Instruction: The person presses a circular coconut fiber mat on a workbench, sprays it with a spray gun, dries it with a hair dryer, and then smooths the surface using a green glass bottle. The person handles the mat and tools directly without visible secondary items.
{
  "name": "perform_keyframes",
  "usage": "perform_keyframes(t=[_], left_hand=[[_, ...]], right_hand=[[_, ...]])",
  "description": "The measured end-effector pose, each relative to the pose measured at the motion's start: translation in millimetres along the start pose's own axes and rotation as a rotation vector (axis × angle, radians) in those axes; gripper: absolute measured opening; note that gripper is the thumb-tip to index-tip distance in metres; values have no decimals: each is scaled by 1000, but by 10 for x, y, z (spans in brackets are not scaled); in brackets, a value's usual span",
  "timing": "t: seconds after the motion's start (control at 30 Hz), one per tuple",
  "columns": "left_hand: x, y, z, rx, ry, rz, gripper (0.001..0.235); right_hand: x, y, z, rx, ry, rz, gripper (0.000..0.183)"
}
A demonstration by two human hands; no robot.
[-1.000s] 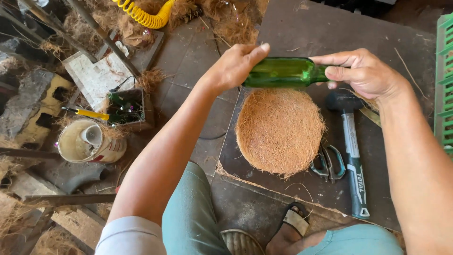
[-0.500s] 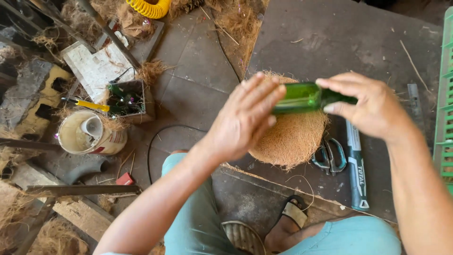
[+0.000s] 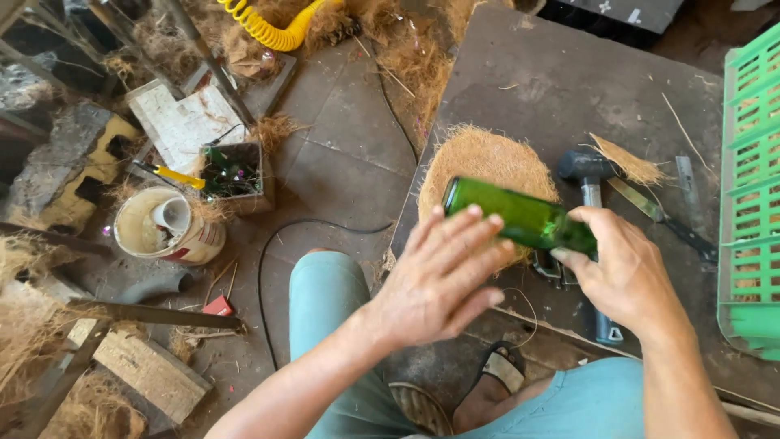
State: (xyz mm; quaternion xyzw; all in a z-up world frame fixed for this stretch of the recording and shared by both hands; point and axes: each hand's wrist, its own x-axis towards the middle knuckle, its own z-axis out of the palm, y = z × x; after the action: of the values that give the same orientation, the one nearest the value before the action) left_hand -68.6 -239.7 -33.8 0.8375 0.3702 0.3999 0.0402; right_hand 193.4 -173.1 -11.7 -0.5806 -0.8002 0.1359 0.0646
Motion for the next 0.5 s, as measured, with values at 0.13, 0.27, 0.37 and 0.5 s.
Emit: perform_keyframes(t=[0.13, 0.27, 0.37, 0.5], left_hand=[[259, -255, -201, -201, 186, -211, 46], [450, -418, -405, -359, 389, -358, 41], [256, -387, -374, -319, 398, -319, 43], [-112, -606, -101, -163, 225, -277, 54]], right_hand=[[-61, -200, -50, 67, 28, 163, 55], [-140, -689, -41, 99, -6, 125, 55], [-347, -977, 252, 122, 164, -39, 51], [-423, -1141, 514, 241, 126, 36, 48]])
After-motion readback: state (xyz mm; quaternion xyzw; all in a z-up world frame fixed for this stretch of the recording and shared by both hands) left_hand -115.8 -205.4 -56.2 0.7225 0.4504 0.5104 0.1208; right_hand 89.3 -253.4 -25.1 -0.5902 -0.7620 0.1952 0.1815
